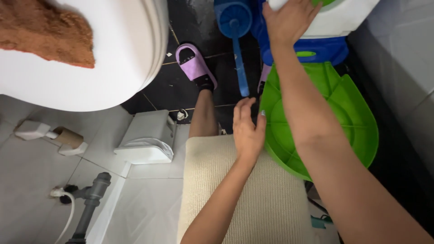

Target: Cleaning a detached toilet seat in a bathroom sink using cleaning spray, a brush, and a sponge.

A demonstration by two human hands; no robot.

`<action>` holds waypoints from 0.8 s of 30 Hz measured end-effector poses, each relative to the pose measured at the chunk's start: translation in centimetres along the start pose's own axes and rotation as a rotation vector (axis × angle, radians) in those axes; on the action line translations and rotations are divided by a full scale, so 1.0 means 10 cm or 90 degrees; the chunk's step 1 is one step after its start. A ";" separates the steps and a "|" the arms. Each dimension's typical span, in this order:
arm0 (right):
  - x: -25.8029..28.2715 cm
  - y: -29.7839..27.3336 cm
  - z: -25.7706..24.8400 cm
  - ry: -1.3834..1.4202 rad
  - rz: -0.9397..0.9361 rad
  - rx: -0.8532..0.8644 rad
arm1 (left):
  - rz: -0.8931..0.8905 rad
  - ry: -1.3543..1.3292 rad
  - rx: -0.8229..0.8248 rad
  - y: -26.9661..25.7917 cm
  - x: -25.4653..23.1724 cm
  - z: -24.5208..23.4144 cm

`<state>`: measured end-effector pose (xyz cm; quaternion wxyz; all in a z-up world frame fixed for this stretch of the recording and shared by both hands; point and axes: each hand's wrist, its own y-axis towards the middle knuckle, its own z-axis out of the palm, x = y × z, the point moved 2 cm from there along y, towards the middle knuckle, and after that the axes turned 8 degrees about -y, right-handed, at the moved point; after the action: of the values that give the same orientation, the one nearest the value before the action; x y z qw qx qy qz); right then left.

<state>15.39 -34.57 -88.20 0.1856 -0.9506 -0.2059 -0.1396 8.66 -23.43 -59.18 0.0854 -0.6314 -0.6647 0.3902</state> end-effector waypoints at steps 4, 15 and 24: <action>0.04 -0.01 -0.18 -0.044 -0.004 0.017 | 0.037 -0.006 0.008 -0.05 0.00 -0.04; -0.11 -0.30 -1.69 0.069 -0.012 -0.033 | 0.129 0.006 0.032 -0.52 -0.26 -0.22; 0.13 -0.76 -4.28 0.246 -0.084 0.014 | 0.101 -0.171 0.035 -1.30 -0.95 -1.19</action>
<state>5.06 -45.27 -47.29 0.2223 -0.8885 -0.2302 -0.3288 7.67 -25.85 -39.35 -0.0181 -0.6211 -0.6073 0.4951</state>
